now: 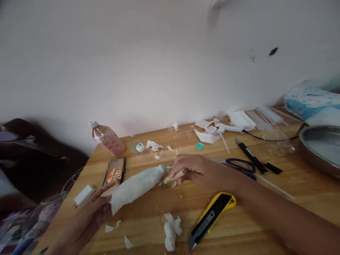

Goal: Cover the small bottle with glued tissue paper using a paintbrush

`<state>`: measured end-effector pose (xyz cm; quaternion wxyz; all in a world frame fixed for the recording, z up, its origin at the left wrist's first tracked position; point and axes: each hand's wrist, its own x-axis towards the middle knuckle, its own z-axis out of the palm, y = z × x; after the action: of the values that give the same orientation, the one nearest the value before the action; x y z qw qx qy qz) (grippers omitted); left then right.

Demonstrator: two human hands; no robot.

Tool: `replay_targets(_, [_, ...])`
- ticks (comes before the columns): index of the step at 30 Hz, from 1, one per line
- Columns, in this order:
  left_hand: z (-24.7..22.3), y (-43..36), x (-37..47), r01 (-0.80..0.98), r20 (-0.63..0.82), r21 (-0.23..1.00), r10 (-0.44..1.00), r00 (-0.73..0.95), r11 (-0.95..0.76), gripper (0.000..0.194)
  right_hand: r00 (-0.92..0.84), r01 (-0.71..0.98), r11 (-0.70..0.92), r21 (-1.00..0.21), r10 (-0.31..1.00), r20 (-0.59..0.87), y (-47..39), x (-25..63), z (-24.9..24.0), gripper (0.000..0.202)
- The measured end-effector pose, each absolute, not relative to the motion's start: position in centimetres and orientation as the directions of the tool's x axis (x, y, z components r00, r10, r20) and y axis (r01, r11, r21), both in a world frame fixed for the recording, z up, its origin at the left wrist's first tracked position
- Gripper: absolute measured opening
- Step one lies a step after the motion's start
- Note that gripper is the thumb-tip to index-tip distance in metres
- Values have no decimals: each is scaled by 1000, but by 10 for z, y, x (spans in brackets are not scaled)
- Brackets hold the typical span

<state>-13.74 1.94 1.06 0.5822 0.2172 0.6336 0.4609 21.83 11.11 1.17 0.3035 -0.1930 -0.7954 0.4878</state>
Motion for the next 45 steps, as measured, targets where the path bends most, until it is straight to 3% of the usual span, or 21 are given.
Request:
replay_targets(3, [2, 25, -143, -189, -423, 905, 858, -290, 382, 68, -761, -36, 428, -903, 574, 302, 117, 207, 8, 27])
replay_targets(6, [-3, 27, -144, -141, -327, 945, 878, -348, 296, 61, -719, -26, 405, -914, 627, 299, 124, 204, 5, 24])
replay_targets(10, [-2, 26, -135, 23, -204, 973, 907, -368, 228, 66, -664, 57, 423, -904, 693, 282, 129, 205, 4, 21])
replay_targets(14, [0, 27, -120, 15, -137, 987, 896, -422, 158, 66, -656, 77, 421, -904, 704, 272, 130, 203, 9, 19])
replay_targets(20, [-1, 25, -113, 95, -128, 977, 879, -460, 192, 66, -654, 107, 443, -890, 706, 272, 133, 201, 6, 22])
replay_targets(25, [-4, 22, -108, 69, -66, 992, 885, -461, 110, 57, -646, 108, 471, -876, 703, 298, 134, 197, 11, 20])
replay_targets(38, [-9, 21, -116, 134, -33, 986, 900, -434, 101, 39, -354, 228, 498, -837, 843, 405, 128, 167, 39, 20])
replay_targets(45, [-11, 22, -121, 153, -12, 985, 912, -410, 82, 33, -335, 239, 529, -814, 832, 442, 140, 153, 34, 22])
